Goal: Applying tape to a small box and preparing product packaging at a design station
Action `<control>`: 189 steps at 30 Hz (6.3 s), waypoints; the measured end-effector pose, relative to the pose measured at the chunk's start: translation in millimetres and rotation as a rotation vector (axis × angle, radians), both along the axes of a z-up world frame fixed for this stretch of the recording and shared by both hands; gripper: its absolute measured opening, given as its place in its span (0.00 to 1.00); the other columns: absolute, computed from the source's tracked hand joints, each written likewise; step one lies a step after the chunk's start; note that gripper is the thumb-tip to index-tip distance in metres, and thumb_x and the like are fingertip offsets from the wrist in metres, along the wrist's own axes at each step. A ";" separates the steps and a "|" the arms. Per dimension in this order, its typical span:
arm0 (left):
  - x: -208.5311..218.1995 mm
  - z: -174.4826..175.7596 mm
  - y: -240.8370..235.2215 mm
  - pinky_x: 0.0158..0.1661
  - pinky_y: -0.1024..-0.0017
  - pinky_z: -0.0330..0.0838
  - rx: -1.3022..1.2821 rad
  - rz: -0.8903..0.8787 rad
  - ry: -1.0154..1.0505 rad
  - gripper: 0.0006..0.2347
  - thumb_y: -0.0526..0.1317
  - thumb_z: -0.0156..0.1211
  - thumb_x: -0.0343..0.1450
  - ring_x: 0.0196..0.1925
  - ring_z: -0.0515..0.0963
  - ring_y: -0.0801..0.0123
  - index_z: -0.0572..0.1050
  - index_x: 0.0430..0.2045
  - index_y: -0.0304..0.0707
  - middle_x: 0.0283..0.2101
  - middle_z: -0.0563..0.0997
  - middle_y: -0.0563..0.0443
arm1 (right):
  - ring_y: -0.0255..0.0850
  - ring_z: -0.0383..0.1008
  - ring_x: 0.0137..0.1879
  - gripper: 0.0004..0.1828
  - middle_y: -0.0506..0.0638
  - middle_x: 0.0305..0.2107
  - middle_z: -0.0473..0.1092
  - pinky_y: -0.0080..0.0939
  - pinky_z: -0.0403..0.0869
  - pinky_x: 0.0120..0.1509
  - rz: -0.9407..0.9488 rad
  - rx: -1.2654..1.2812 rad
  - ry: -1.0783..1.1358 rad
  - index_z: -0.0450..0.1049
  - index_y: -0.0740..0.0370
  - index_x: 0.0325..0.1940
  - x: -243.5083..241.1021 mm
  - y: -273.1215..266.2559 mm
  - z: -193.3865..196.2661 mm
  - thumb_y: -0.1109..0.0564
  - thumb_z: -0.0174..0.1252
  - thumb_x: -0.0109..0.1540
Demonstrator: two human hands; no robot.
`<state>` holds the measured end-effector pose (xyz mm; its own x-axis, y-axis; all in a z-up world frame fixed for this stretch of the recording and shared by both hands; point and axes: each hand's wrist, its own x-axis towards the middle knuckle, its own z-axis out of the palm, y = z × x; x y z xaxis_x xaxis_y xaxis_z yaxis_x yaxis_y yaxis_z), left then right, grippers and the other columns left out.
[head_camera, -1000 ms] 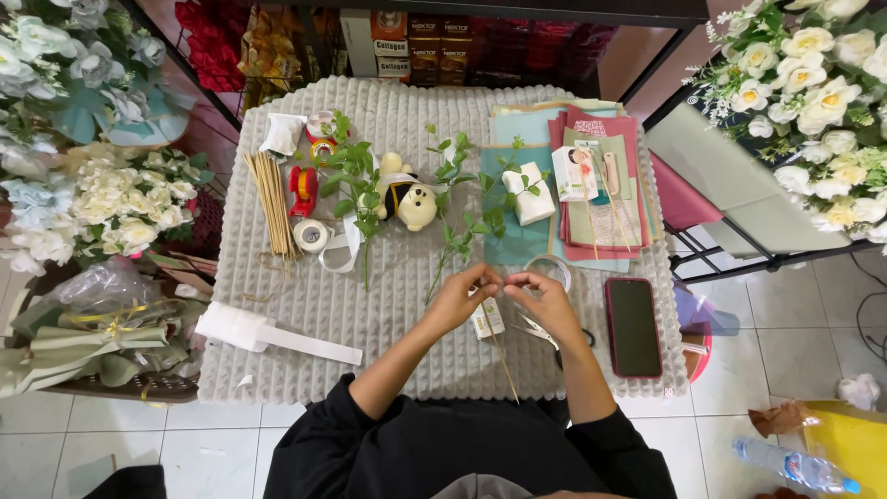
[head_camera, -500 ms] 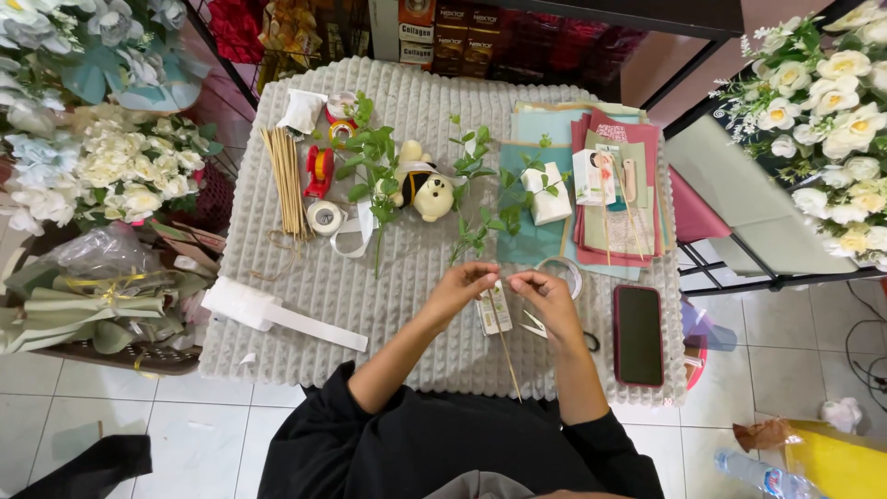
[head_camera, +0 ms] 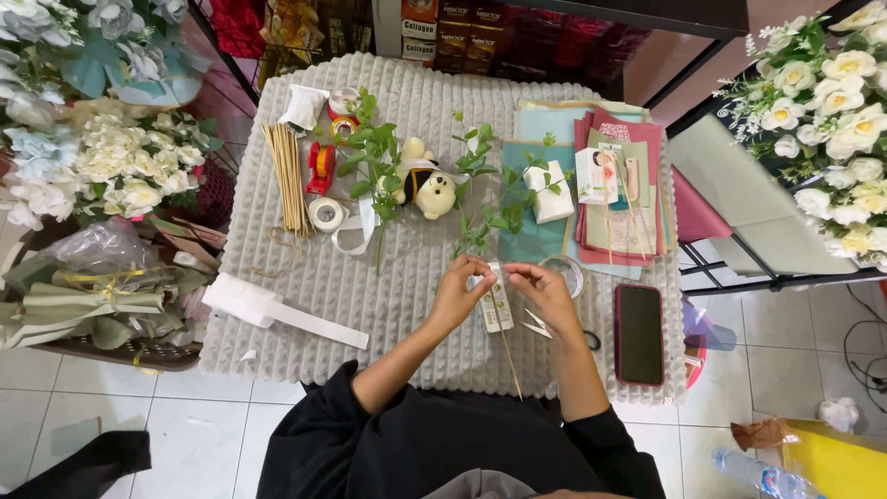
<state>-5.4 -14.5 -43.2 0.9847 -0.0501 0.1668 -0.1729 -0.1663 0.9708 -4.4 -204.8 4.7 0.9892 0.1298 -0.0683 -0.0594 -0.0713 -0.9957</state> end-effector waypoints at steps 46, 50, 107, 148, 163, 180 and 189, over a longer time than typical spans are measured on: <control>-21.1 -34.6 3.6 0.58 0.57 0.71 0.400 0.017 -0.235 0.12 0.33 0.65 0.69 0.61 0.75 0.47 0.79 0.46 0.36 0.57 0.75 0.40 | 0.41 0.69 0.35 0.03 0.52 0.26 0.68 0.39 0.71 0.42 -0.025 -0.424 -0.037 0.84 0.57 0.35 35.2 -1.9 -115.7 0.57 0.70 0.59; -20.8 -33.7 3.6 0.58 0.57 0.71 0.418 0.019 -0.244 0.12 0.33 0.65 0.68 0.61 0.75 0.46 0.80 0.45 0.36 0.57 0.75 0.39 | 0.41 0.70 0.34 0.04 0.52 0.26 0.68 0.39 0.71 0.42 -0.023 -0.454 -0.033 0.84 0.57 0.35 35.9 -0.8 -115.6 0.56 0.70 0.59; -34.7 -3.2 11.2 0.45 0.66 0.66 0.925 0.065 -0.599 0.08 0.38 0.58 0.71 0.55 0.75 0.62 0.79 0.42 0.48 0.48 0.79 0.55 | 0.66 0.75 0.53 0.16 0.62 0.44 0.70 0.58 0.75 0.55 0.056 -0.678 -0.238 0.67 0.58 0.53 -5.9 16.9 -69.6 0.63 0.60 0.62; 3.6 1.4 -53.2 0.41 0.57 0.71 0.436 -0.191 -0.145 0.11 0.41 0.66 0.68 0.50 0.76 0.53 0.79 0.43 0.42 0.47 0.78 0.51 | 0.50 0.79 0.41 0.11 0.53 0.35 0.78 0.46 0.75 0.47 -0.181 -0.615 -0.277 0.82 0.53 0.49 -54.8 -61.5 4.9 0.61 0.63 0.63; 5.2 -38.7 -73.1 0.43 0.52 0.76 0.234 -0.279 0.049 0.03 0.36 0.61 0.68 0.44 0.82 0.40 0.75 0.30 0.39 0.36 0.82 0.41 | 0.60 0.75 0.44 0.12 0.58 0.31 0.75 0.59 0.73 0.53 0.016 -0.936 -0.043 0.84 0.50 0.50 -34.4 -61.6 19.5 0.55 0.58 0.66; 29.0 -36.0 -66.4 0.45 0.50 0.76 0.209 -0.230 0.228 0.15 0.49 0.72 0.62 0.43 0.83 0.40 0.74 0.29 0.40 0.34 0.82 0.39 | 0.68 0.69 0.65 0.30 0.66 0.64 0.63 0.64 0.74 0.64 -0.102 -1.200 0.109 0.65 0.64 0.69 -117.0 -104.3 -44.8 0.57 0.56 0.63; 30.3 -23.2 -66.6 0.38 0.72 0.69 0.105 -0.269 0.462 0.15 0.48 0.74 0.63 0.39 0.79 0.70 0.71 0.29 0.45 0.34 0.80 0.55 | 0.62 0.75 0.54 0.30 0.57 0.56 0.63 0.63 0.75 0.53 -0.119 -1.211 0.321 0.65 0.57 0.68 -146.1 -111.2 -54.3 0.50 0.60 0.62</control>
